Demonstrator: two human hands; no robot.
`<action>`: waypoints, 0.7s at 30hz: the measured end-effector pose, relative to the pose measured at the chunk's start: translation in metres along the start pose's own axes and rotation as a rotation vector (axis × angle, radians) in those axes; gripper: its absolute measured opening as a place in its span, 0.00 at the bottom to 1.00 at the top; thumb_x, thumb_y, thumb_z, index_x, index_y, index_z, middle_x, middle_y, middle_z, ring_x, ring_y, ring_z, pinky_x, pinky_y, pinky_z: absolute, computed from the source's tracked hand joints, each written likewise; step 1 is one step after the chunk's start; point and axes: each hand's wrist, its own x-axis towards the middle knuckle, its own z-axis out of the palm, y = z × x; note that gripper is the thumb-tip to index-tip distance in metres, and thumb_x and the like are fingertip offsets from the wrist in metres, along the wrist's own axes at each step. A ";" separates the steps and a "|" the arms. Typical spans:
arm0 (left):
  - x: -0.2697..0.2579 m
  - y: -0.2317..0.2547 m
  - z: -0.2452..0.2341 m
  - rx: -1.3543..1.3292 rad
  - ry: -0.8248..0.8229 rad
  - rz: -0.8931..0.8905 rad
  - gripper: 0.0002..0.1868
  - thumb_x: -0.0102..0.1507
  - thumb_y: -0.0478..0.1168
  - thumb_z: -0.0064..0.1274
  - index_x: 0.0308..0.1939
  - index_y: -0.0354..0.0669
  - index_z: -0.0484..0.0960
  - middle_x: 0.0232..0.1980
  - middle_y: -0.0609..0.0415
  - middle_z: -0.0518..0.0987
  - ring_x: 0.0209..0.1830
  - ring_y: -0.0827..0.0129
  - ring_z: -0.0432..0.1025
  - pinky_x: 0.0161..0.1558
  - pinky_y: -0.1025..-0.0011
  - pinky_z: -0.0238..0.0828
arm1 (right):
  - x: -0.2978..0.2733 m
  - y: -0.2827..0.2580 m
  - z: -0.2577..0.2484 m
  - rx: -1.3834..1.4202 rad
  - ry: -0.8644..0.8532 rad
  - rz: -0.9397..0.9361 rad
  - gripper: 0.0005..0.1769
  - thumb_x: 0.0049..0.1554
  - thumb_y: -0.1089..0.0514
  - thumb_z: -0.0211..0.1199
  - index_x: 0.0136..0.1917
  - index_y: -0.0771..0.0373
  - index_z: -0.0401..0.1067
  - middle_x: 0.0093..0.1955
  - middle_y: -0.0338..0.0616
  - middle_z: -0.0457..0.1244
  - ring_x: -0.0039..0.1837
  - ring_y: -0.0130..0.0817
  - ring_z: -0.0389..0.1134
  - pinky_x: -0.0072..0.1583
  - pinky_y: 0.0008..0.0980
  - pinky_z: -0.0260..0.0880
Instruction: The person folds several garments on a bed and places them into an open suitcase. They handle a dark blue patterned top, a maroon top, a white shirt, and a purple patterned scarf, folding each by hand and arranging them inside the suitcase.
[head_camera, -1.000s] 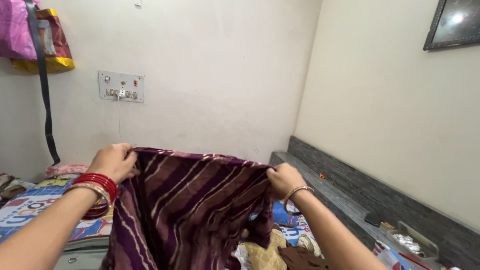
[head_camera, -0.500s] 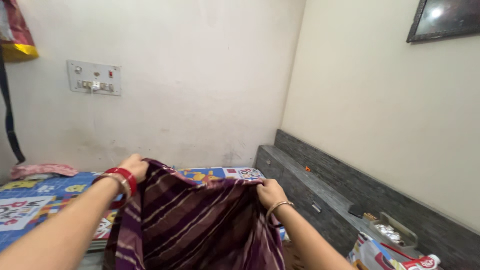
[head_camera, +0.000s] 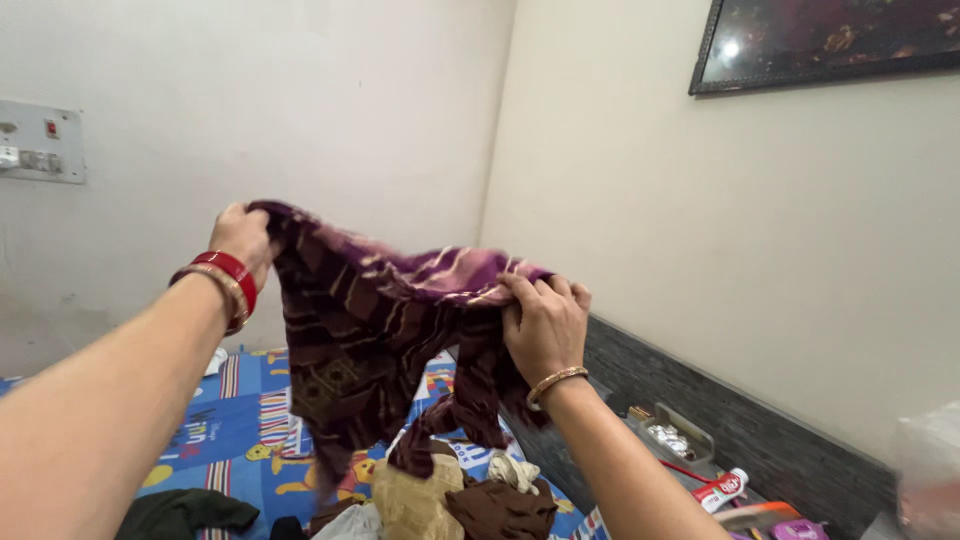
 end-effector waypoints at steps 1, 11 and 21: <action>0.000 -0.010 -0.007 0.057 -0.001 -0.049 0.11 0.70 0.31 0.37 0.56 0.34 0.70 0.53 0.48 0.75 0.49 0.62 0.74 0.51 0.59 0.79 | -0.006 0.000 -0.002 -0.011 0.022 0.029 0.14 0.56 0.53 0.61 0.56 0.50 0.77 0.48 0.43 0.68 0.60 0.41 0.64 0.66 0.48 0.57; -0.002 -0.100 -0.123 0.359 -0.029 -0.348 0.14 0.68 0.30 0.45 0.58 0.32 0.73 0.55 0.46 0.76 0.50 0.61 0.75 0.51 0.66 0.79 | -0.074 0.000 0.056 0.373 -0.417 0.418 0.15 0.61 0.51 0.56 0.56 0.58 0.74 0.52 0.57 0.70 0.56 0.58 0.70 0.57 0.48 0.68; -0.034 -0.085 -0.212 0.549 0.121 -0.388 0.15 0.66 0.26 0.45 0.56 0.29 0.77 0.53 0.40 0.79 0.42 0.56 0.78 0.36 0.69 0.81 | -0.105 -0.055 0.063 0.736 -0.919 0.184 0.21 0.57 0.46 0.66 0.52 0.65 0.80 0.40 0.45 0.73 0.43 0.28 0.70 0.48 0.33 0.71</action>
